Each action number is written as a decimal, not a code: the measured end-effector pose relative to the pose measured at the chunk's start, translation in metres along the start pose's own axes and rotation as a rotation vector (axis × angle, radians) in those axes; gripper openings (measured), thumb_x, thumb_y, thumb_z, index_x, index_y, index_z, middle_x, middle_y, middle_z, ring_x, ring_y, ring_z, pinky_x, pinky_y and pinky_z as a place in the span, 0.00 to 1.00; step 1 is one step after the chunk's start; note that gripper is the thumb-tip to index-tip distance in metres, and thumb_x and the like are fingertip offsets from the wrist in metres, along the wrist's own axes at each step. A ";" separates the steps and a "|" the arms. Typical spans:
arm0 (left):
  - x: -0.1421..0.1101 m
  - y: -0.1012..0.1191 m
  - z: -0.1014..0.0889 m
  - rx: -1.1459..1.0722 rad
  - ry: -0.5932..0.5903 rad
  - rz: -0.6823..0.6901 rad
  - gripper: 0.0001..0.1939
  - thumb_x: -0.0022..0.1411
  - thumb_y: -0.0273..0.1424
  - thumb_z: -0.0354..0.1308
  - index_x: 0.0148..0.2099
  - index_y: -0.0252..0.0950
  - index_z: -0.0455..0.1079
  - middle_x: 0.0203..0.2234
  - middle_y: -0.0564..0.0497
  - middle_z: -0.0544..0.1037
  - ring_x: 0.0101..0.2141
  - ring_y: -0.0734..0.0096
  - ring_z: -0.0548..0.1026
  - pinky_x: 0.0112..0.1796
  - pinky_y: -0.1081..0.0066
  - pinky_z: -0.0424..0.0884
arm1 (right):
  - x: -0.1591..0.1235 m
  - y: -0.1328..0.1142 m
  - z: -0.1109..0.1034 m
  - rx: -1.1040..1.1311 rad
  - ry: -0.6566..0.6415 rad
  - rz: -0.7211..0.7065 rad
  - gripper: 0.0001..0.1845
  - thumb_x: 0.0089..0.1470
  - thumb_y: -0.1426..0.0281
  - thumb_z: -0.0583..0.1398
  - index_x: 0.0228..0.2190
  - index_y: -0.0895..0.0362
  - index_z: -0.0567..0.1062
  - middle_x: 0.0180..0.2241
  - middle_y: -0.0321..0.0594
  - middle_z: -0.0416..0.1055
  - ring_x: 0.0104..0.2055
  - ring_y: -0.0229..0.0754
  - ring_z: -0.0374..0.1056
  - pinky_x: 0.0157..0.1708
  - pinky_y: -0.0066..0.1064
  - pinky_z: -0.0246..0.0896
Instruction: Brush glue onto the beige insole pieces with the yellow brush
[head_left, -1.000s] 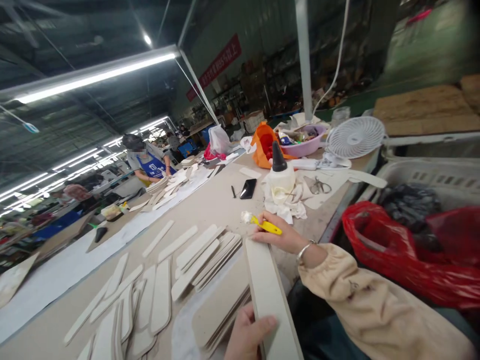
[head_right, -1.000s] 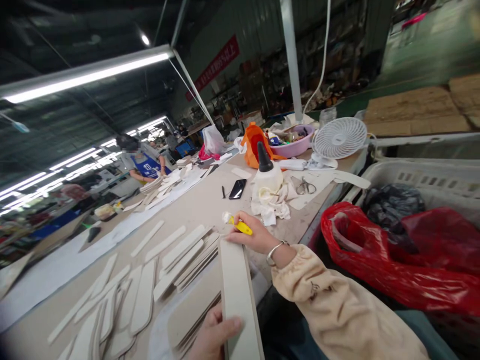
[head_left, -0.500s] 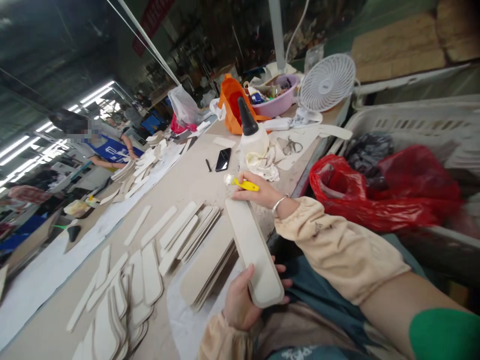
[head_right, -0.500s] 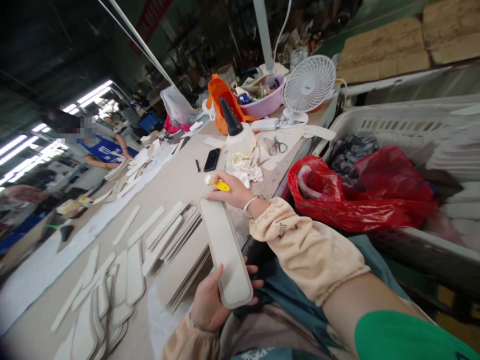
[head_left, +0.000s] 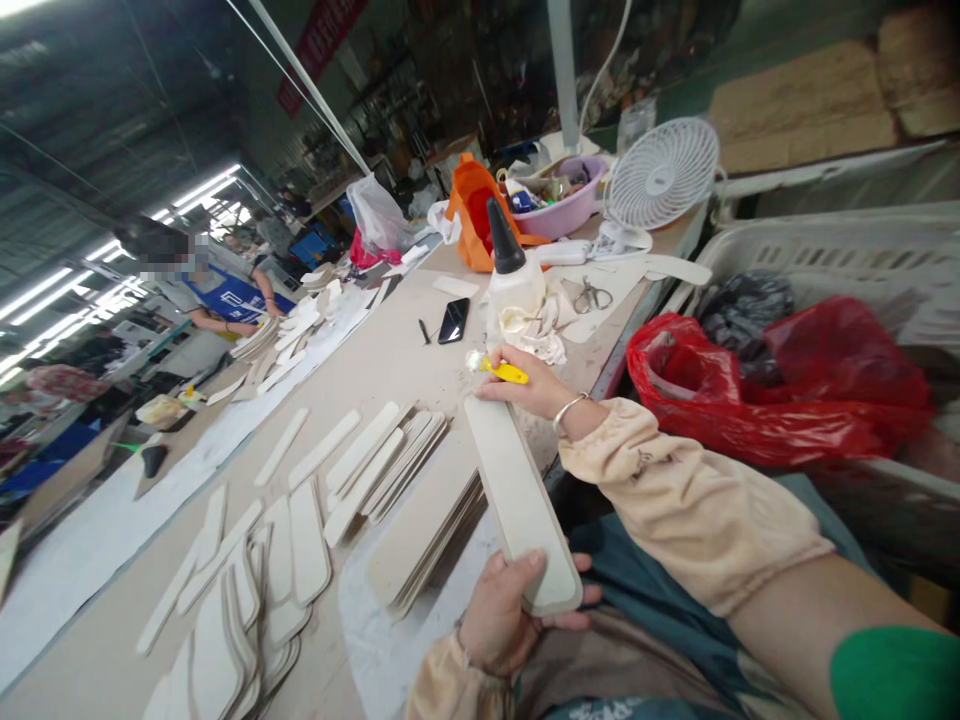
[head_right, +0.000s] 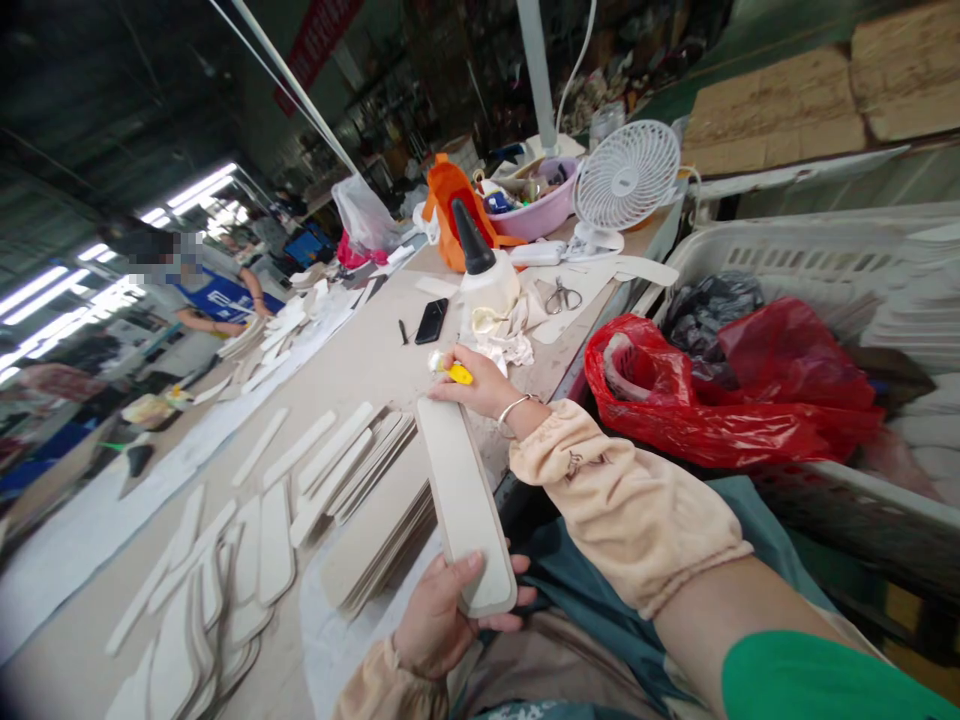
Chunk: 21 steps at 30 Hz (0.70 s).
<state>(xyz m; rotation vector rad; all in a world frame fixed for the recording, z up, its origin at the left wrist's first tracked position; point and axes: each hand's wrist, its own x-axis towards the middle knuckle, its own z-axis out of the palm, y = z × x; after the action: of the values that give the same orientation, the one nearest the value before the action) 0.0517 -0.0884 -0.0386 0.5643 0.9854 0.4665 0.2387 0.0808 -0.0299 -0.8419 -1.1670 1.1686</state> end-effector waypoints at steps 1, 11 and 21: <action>-0.001 0.000 -0.001 -0.006 -0.010 -0.004 0.19 0.60 0.36 0.59 0.48 0.27 0.69 0.41 0.35 0.80 0.36 0.54 0.81 0.29 0.68 0.78 | -0.001 0.000 0.000 -0.010 -0.002 -0.005 0.23 0.38 0.62 0.68 0.30 0.53 0.60 0.25 0.28 0.69 0.27 0.37 0.65 0.32 0.30 0.58; -0.002 -0.009 -0.014 -0.049 -0.086 0.021 0.21 0.58 0.37 0.60 0.49 0.28 0.69 0.42 0.34 0.79 0.38 0.51 0.80 0.28 0.68 0.78 | -0.003 0.002 0.006 0.007 -0.073 -0.013 0.22 0.41 0.63 0.66 0.32 0.53 0.59 0.27 0.30 0.70 0.28 0.37 0.64 0.32 0.30 0.59; -0.001 -0.015 -0.025 -0.070 -0.100 0.062 0.22 0.59 0.39 0.58 0.49 0.26 0.69 0.42 0.32 0.79 0.38 0.49 0.80 0.28 0.68 0.78 | -0.006 0.001 0.001 -0.279 -0.144 -0.105 0.21 0.43 0.62 0.67 0.32 0.53 0.61 0.25 0.27 0.57 0.27 0.34 0.53 0.28 0.26 0.49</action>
<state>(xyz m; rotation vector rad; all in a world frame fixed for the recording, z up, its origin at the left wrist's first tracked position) 0.0313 -0.0947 -0.0581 0.5509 0.8546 0.5214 0.2375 0.0749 -0.0318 -0.9039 -1.4992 1.0067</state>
